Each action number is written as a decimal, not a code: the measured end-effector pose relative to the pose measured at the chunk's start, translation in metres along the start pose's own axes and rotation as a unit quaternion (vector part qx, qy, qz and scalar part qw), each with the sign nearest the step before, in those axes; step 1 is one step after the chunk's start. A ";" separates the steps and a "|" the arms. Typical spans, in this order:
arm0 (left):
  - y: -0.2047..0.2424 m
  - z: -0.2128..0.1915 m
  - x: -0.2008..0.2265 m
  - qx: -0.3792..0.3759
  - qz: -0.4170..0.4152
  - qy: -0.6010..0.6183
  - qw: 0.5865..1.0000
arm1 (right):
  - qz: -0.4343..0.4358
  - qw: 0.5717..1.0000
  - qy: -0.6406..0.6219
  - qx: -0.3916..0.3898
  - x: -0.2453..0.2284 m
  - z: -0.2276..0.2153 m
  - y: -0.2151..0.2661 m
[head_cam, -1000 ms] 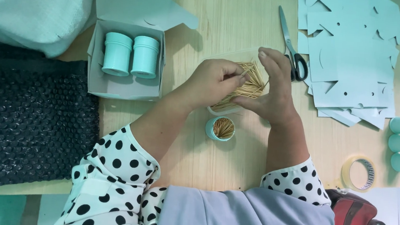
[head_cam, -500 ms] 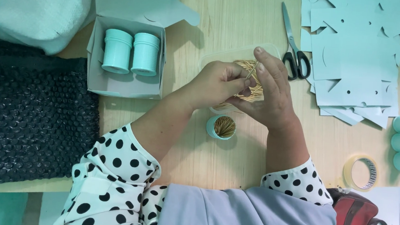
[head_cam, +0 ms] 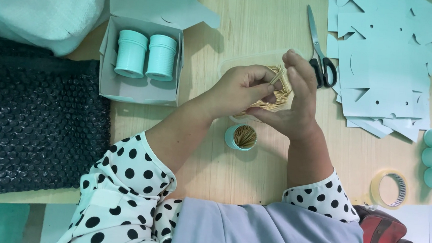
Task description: The person repeatedly picks up small wooden sticks from a plastic container and places them into a small cylindrical container. The person continues this process, filling the container with sticks.
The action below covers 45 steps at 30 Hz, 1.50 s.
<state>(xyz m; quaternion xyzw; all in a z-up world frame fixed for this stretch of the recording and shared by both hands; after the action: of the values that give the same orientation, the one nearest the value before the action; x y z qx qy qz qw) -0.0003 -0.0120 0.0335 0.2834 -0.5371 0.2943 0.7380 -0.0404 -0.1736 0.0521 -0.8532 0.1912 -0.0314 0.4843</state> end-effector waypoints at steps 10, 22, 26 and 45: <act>-0.007 0.002 -0.008 -0.013 0.009 -0.036 0.999 | 0.184 0.966 -0.146 0.104 0.013 -0.007 0.018; 0.014 0.008 0.019 0.007 0.032 -0.174 0.984 | 0.151 0.974 -0.137 0.099 0.000 -0.013 0.006; 0.023 0.010 0.003 -0.003 0.101 -0.261 0.960 | 0.140 0.981 -0.123 0.056 -0.021 -0.018 0.008; 0.098 0.014 -0.033 0.178 0.331 -0.529 0.761 | 0.142 0.989 -0.038 -0.004 -0.080 0.010 0.047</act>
<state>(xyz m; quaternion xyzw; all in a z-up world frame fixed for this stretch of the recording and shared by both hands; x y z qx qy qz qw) -0.0895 0.0386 0.0160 0.3251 -0.8406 0.4135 0.1294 -0.1259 -0.1591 0.0178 -0.8198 0.2919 0.0703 0.4877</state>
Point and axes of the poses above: each hand's wrist, its own y-axis away from the middle knuckle, its own z-axis out of the palm, x = y × z, the point moved 2 cm from there along -y, towards the middle knuckle, and after that the axes turned 13 degrees about -z, right-handed, at the moved point
